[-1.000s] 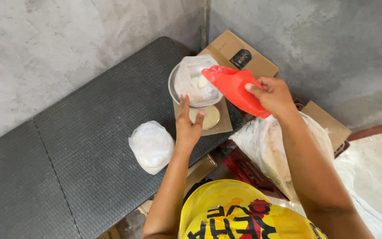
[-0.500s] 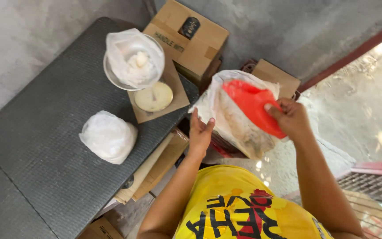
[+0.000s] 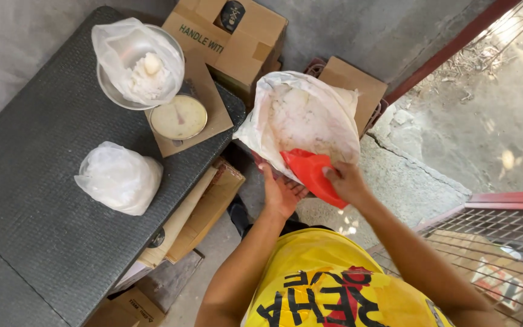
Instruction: Weighing a white powder on a scale and transferring it into small plastic bags.
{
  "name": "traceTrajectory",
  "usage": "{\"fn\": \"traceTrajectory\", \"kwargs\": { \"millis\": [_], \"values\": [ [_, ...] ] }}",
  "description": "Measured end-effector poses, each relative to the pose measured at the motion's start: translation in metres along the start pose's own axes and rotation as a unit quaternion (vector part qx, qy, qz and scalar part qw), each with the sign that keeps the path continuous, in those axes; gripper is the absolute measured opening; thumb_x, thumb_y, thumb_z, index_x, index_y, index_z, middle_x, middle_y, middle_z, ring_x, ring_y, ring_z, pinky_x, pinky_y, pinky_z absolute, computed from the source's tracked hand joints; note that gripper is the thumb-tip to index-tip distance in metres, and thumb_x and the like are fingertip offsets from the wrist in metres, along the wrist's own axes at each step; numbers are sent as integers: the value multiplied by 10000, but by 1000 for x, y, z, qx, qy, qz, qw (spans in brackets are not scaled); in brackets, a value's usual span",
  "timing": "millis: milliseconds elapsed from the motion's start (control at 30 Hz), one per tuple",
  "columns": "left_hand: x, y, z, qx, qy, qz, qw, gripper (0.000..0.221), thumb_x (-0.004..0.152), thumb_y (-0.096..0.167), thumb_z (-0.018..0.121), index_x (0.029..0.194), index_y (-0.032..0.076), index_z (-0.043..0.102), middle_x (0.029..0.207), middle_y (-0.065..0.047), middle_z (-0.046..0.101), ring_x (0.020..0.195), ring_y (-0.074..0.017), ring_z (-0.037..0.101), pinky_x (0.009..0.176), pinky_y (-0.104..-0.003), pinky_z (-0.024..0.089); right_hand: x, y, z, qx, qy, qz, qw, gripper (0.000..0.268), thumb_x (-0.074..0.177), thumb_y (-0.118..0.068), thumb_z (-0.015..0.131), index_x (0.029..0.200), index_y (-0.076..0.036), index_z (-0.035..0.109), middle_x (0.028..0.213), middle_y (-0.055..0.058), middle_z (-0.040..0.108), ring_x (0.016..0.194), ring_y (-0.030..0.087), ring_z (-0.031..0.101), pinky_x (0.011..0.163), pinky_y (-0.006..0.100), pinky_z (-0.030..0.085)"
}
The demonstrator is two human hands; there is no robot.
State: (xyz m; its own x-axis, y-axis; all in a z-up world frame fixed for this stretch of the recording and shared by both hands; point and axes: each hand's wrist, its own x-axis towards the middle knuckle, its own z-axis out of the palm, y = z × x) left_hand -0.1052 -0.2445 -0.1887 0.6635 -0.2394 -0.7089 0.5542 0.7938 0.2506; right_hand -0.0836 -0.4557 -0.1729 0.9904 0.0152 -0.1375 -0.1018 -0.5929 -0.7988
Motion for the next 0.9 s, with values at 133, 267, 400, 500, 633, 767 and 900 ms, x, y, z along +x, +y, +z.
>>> {"fn": "traceTrajectory", "kwargs": {
  "millis": [133,267,400,500,633,767,900],
  "values": [
    [15,-10,-14,-59,-20,21,998,1210,768,975,306,1495,12,394,1384,-230,516,1234,-372,542,1044,-513,459,1,-28,-58,-94,-51,42,993,251,920,-311,708,1001,-75,735,766,179,685,668,296,664,692,435,543],
    [65,-44,-71,80,-42,45,995,815,947,715,481,1327,-2,559,1175,-169,654,999,-286,673,841,-425,571,20,-85,-95,-192,-22,15,981,294,950,-361,680,987,-72,722,852,186,718,778,359,699,741,482,549],
    [37,-51,-42,336,47,-45,940,432,978,508,608,1033,81,641,797,-16,671,654,-184,704,536,-337,561,30,-113,-100,-256,-26,-21,966,310,912,-385,681,1060,-117,728,895,181,740,861,405,702,776,509,548],
    [38,-46,-23,379,20,17,925,434,1004,420,591,877,14,679,636,-76,685,525,-211,675,476,-325,512,38,-124,-96,-321,-51,-24,945,320,933,-398,673,1097,-127,725,874,176,747,858,391,708,775,508,546],
    [76,-17,-19,256,22,58,965,361,1013,313,594,785,33,603,547,-49,573,440,-213,628,408,-353,458,56,-160,-108,-350,-26,-31,936,330,934,-401,677,1105,-122,726,883,178,743,853,391,713,780,507,552],
    [44,-8,-8,290,-2,83,953,433,1046,334,607,819,-31,657,551,-39,555,423,-211,579,401,-361,468,67,-176,-116,-373,-19,-23,927,299,953,-398,663,1096,-144,728,869,172,740,847,387,716,770,514,559],
    [64,-37,-50,317,23,-45,947,493,1050,445,522,918,11,716,632,-40,646,538,-234,695,460,-356,494,62,-155,-103,-363,-53,-35,929,273,913,-369,685,1070,-148,725,823,161,734,798,363,727,753,521,563]
  ]
}}
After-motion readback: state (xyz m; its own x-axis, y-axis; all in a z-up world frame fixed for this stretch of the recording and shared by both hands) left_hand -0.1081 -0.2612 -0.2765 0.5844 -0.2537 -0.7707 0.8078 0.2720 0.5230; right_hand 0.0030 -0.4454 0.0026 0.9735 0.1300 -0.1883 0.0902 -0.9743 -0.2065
